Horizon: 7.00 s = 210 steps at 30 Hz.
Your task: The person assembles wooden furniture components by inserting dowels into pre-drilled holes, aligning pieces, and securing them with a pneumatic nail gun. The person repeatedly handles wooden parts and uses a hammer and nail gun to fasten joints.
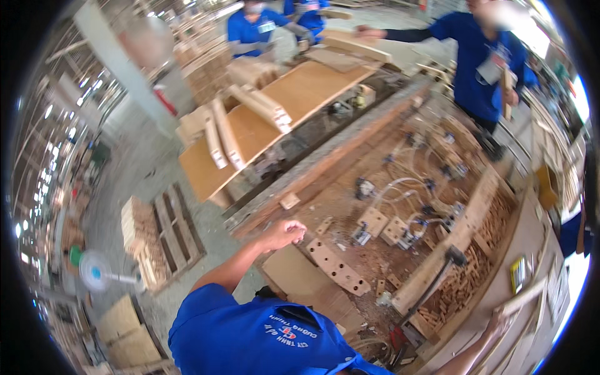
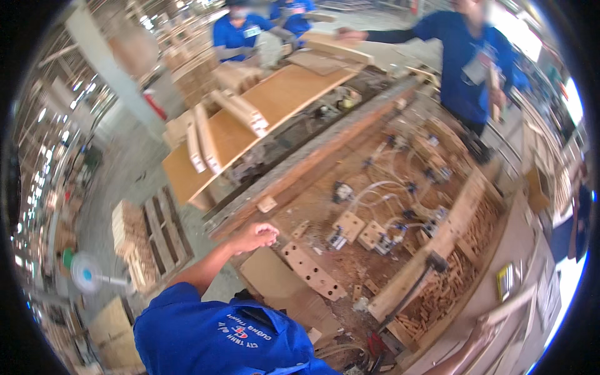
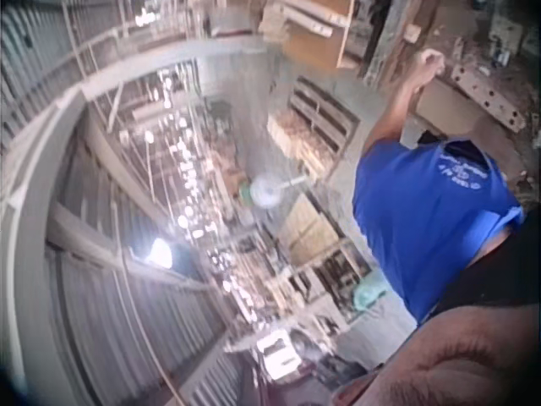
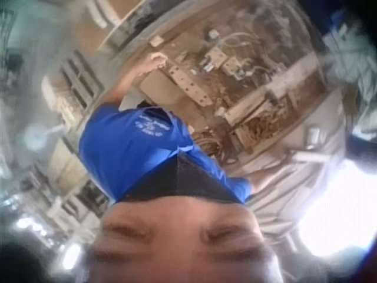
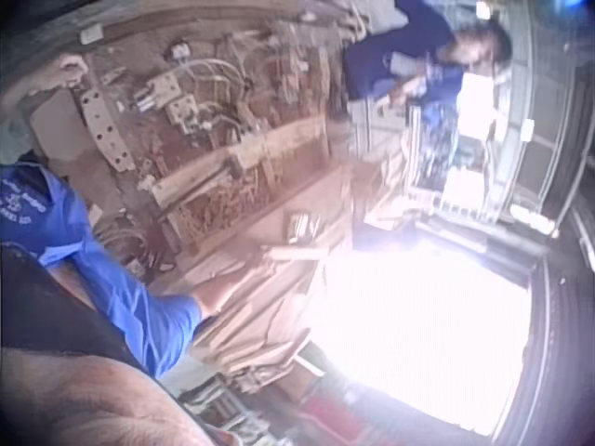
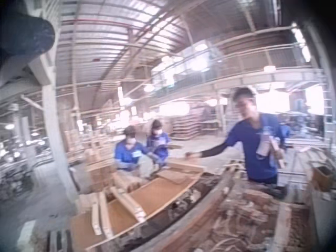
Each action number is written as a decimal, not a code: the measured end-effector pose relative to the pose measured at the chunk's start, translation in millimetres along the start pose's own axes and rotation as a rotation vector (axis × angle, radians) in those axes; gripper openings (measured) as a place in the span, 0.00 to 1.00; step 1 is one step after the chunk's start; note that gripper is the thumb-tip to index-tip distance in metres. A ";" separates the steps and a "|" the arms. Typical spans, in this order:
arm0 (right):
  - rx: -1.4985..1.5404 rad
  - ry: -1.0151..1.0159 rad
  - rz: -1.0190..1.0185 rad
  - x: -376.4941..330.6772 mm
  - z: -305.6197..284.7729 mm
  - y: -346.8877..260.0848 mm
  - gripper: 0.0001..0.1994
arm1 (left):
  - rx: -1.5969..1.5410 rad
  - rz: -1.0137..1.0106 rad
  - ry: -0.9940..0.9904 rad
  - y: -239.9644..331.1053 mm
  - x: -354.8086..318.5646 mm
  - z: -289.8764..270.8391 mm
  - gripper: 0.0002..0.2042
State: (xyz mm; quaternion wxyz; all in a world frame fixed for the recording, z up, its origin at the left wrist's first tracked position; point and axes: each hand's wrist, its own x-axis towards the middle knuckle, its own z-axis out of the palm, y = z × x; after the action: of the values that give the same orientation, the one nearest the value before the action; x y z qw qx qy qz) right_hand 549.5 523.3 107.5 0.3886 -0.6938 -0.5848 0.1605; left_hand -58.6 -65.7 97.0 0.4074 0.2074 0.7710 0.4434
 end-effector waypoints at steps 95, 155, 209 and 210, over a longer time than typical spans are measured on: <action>0.098 -1.109 -0.520 -501.1 56.8 -82.2 0.08 | 0.980 0.888 -0.289 -95.8 -54.1 123.3 0.27; 0.182 -0.909 -0.222 -498.9 62.6 -51.5 0.09 | 0.985 0.899 -0.241 -98.6 -54.7 129.9 0.33; 0.440 -0.714 -0.672 -401.1 -97.5 -280.5 0.45 | 0.104 0.824 -0.109 170.8 -108.9 91.1 0.34; 0.399 -0.565 -0.834 -397.9 -97.2 -282.2 0.45 | 0.245 0.894 -0.069 172.8 -108.8 83.6 0.34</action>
State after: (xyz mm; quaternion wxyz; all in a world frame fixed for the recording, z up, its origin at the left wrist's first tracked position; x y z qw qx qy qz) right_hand 316.3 120.7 283.2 0.3709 -0.2455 -0.8504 0.2809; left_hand 65.5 -6.8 269.7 0.1741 0.5808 0.6386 0.4739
